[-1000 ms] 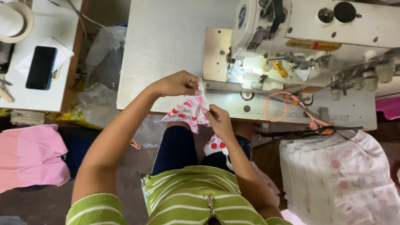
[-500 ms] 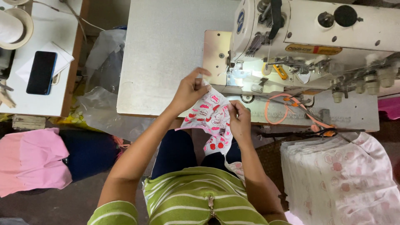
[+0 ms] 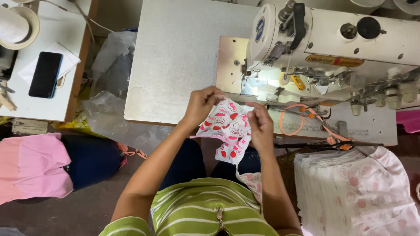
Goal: Arranging and inspecting patterned fabric pieces on a sewing machine table
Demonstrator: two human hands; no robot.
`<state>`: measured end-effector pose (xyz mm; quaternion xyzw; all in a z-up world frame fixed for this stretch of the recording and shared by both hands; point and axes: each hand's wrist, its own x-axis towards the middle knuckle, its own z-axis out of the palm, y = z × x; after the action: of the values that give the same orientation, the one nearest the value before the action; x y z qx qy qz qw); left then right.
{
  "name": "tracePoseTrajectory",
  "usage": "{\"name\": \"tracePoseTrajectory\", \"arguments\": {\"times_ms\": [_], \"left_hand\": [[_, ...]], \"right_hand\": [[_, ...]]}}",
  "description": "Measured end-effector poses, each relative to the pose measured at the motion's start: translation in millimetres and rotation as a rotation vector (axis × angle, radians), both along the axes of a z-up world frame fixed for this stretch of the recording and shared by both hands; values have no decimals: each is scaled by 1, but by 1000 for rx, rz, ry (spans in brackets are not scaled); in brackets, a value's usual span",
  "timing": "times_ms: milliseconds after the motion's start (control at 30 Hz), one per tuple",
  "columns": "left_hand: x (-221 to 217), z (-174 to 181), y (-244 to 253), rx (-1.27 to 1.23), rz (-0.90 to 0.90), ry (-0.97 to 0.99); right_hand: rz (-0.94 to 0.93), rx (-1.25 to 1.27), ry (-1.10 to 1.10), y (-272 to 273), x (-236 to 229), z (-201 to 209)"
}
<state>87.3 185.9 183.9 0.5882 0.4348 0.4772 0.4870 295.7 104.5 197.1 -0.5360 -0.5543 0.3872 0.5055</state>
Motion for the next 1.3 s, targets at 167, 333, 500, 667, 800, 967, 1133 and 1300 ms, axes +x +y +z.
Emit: {"name": "tracePoseTrajectory", "arguments": {"times_ms": [167, 333, 500, 667, 800, 967, 1133, 1300], "left_hand": [[-6, 7, 40, -8, 103, -62], [16, 17, 80, -28, -42, 65], [43, 9, 102, 448, -152, 623], [49, -84, 149, 475, -125, 654], [54, -82, 164, 474, -103, 617], [65, -81, 193, 499, -114, 660], [75, -75, 202, 530, -168, 669], [76, -47, 197, 477, -334, 582]], "right_hand": [[33, -61, -22, -15, -24, -10], [-75, -236, 151, -11, -13, -88], [-271, -418, 605, -6, 6, -132], [-311, -473, 750, 1, 3, -70], [-296, -456, 783, 3, 9, -82], [-296, -451, 771, 5, 10, -77], [-330, -446, 777, 4, 6, -79], [-342, -438, 751, -4, 6, -96]]}}
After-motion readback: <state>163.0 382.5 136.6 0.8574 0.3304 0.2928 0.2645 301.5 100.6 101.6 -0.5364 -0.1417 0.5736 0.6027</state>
